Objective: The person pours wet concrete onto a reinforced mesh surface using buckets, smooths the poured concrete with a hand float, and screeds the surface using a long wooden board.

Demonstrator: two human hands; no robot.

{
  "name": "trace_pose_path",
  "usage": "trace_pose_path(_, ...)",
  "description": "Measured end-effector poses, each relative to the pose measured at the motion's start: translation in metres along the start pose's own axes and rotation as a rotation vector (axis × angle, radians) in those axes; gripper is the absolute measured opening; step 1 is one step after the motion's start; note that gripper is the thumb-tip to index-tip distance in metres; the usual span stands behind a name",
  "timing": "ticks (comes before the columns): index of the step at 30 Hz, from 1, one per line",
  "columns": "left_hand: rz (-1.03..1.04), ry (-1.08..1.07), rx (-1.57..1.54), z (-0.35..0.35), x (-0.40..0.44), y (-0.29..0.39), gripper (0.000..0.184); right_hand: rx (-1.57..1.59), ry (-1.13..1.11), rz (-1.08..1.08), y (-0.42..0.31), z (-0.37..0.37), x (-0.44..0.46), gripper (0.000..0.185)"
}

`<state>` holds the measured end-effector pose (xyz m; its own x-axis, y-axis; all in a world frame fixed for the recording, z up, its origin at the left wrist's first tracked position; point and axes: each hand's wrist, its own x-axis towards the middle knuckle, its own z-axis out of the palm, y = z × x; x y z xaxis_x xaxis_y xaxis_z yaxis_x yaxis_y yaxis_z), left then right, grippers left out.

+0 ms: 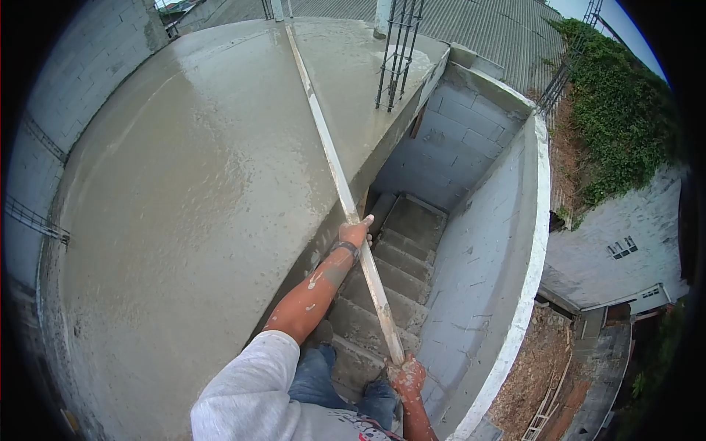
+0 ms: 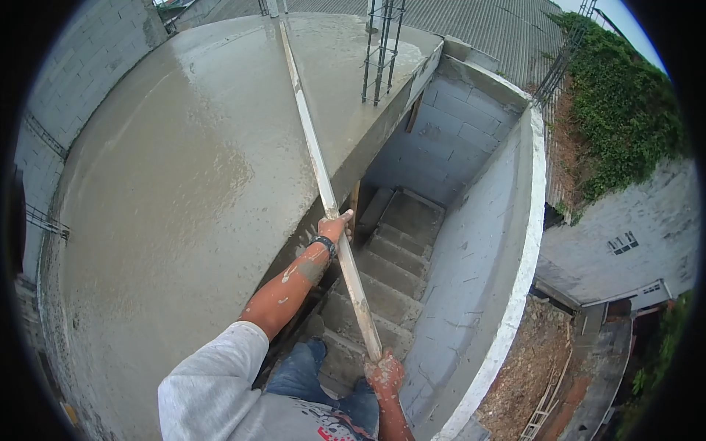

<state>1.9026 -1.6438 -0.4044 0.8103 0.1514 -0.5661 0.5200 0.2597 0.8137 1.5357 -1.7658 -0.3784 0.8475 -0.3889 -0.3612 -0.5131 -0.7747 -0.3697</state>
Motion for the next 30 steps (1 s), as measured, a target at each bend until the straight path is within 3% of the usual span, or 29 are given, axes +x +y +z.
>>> trace_pose_path(10, 0.006, -0.009, -0.002, -0.002, 0.005, -0.005, 0.038, -0.017, -0.015, 0.037, -0.003, 0.001, -0.001, 0.053)
trace_pose_path(13, -0.014, 0.012, 0.011, -0.001, 0.000, -0.001, 0.029, -0.011, -0.008, 0.036, -0.003, 0.001, -0.001, 0.051)
trace_pose_path(19, -0.004, -0.010, 0.010, -0.002, 0.000, 0.000, 0.036, -0.002, 0.076, -0.029, -0.001, 0.009, -0.001, 0.048)
trace_pose_path(25, -0.011, -0.017, 0.003, -0.004, 0.002, 0.001, 0.037, 0.034, -0.011, 0.032, 0.008, 0.026, 0.006, 0.053)
trace_pose_path(28, 0.013, 0.001, -0.004, -0.002, 0.012, 0.011, 0.038, 0.050, -0.001, -0.038, 0.004, 0.031, 0.025, 0.056)
trace_pose_path(30, -0.020, -0.068, -0.189, -0.002, 0.037, 0.023, 0.039, 0.070, -0.025, -0.048, -0.015, 0.019, 0.047, 0.056)
